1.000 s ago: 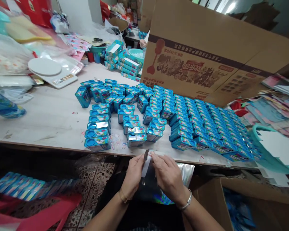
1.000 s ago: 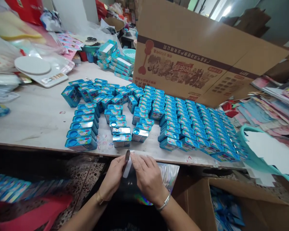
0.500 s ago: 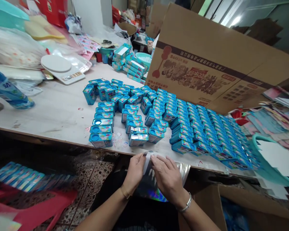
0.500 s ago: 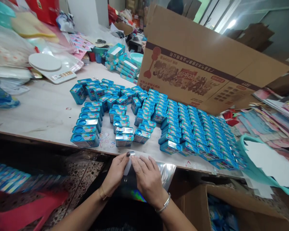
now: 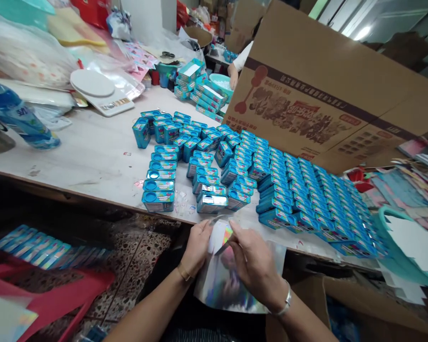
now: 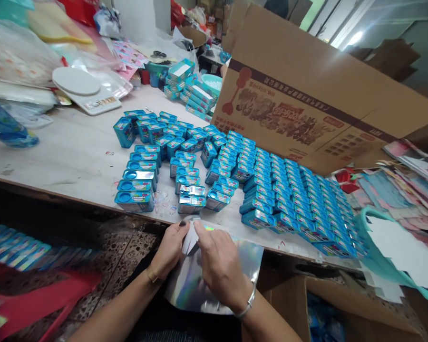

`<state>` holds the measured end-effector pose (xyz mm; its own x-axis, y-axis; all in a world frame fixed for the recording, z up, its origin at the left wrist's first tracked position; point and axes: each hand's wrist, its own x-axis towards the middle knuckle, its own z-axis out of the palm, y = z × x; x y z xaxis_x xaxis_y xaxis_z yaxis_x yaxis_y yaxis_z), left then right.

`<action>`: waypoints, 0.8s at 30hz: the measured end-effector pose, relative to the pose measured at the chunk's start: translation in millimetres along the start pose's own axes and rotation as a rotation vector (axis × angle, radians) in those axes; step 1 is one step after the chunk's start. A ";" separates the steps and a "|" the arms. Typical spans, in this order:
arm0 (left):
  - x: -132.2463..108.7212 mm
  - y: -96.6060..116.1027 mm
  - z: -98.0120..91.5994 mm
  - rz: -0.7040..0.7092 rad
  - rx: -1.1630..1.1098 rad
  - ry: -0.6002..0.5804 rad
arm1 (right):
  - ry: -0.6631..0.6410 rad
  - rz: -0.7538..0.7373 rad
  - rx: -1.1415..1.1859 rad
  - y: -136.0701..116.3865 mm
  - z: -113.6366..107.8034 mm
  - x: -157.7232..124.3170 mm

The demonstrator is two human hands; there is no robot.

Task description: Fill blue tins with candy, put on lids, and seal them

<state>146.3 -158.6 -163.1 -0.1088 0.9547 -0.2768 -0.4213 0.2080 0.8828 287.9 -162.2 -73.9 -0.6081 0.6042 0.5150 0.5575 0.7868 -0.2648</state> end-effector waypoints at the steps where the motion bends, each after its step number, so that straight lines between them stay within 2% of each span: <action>1: -0.7 0.8 -5.3 0.018 0.032 0.035 | 0.023 0.046 0.073 -5.7 -4.3 5.5; 4: -10.9 10.4 -29.6 0.128 0.210 0.171 | 0.116 0.213 0.289 -22.6 -9.9 31.5; 7: -28.2 25.2 -68.9 0.285 0.394 0.334 | 0.178 0.355 0.503 -40.2 -0.1 68.3; 12: -43.0 36.9 -149.0 0.606 0.676 0.682 | 0.267 0.429 0.743 -71.7 48.2 124.9; 14: -43.4 37.4 -171.2 0.694 0.776 0.774 | 0.313 0.440 0.770 -82.3 73.3 137.7; 16: -43.7 38.4 -181.6 0.728 0.822 0.818 | 0.360 0.445 0.779 -89.9 97.2 144.1; 19: -45.0 42.9 -178.9 0.768 0.858 0.749 | 0.395 0.441 0.783 -94.8 124.0 145.6; 21: -44.4 47.0 -171.9 0.806 0.884 0.677 | 0.368 0.462 0.786 -94.8 132.8 144.5; 24: -38.8 52.0 -164.1 0.827 0.865 0.625 | 0.300 0.514 0.798 -94.1 132.8 144.3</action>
<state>-19.2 -219.7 -168.7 -0.5384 0.6570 0.5277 0.6397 -0.0891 0.7635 72.7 -132.3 -82.9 -0.1699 0.9253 0.3391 0.1029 0.3588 -0.9277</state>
